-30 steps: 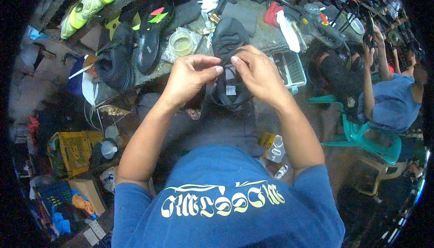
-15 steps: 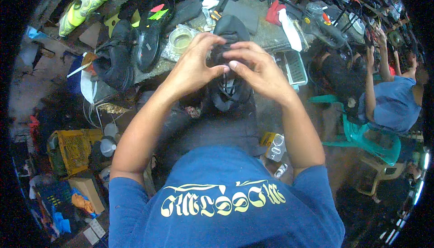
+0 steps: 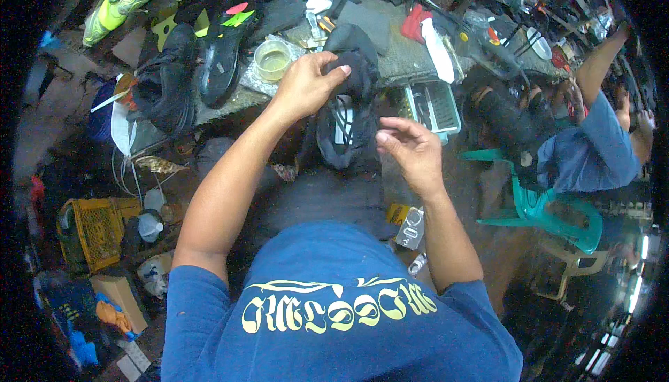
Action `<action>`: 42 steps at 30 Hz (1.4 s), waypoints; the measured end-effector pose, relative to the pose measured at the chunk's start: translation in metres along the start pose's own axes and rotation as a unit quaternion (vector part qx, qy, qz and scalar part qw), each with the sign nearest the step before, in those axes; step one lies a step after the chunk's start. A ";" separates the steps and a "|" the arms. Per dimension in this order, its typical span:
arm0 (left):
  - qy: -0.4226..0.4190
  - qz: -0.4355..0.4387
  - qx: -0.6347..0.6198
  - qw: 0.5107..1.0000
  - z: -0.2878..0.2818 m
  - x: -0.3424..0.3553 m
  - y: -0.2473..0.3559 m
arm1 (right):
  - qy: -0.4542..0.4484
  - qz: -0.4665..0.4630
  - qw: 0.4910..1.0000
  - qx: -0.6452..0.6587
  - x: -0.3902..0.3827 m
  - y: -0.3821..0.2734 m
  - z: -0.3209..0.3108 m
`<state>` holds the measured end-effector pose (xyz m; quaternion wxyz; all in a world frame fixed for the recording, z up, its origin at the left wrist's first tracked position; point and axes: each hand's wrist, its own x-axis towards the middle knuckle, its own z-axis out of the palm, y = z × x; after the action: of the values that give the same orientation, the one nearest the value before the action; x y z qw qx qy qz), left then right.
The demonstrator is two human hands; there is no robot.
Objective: The person uses a knife to trim the sole of a black sneaker, then applies glue to the sole with a brush. They handle both shoes, inspecting and repositioning them on the workbench.
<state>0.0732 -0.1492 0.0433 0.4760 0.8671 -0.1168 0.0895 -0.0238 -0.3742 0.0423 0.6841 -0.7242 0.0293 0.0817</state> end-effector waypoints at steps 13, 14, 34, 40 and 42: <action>-0.086 -0.171 -0.189 0.963 0.004 0.025 -0.021 | -0.136 -0.242 0.601 -0.750 0.048 -0.062 0.064; -0.091 -0.172 -0.205 0.959 0.004 0.024 -0.022 | -0.144 -0.246 0.581 -0.762 0.050 -0.064 0.066; -0.099 -0.165 -0.273 0.942 -0.002 0.017 -0.020 | -0.172 -0.343 0.734 -0.561 0.001 -0.049 0.072; -0.165 -0.157 -0.272 0.935 -0.008 0.014 -0.019 | -0.049 -0.277 0.819 -0.500 0.021 -0.080 0.027; -0.150 -0.117 -0.269 0.944 -0.006 0.011 -0.017 | -0.016 -0.298 0.776 -0.556 0.036 -0.072 0.032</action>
<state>0.0882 -0.1364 0.0358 0.6755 0.7179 -0.1042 -0.1324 0.0208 -0.3357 0.1062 0.1530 -0.9496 -0.2494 -0.1122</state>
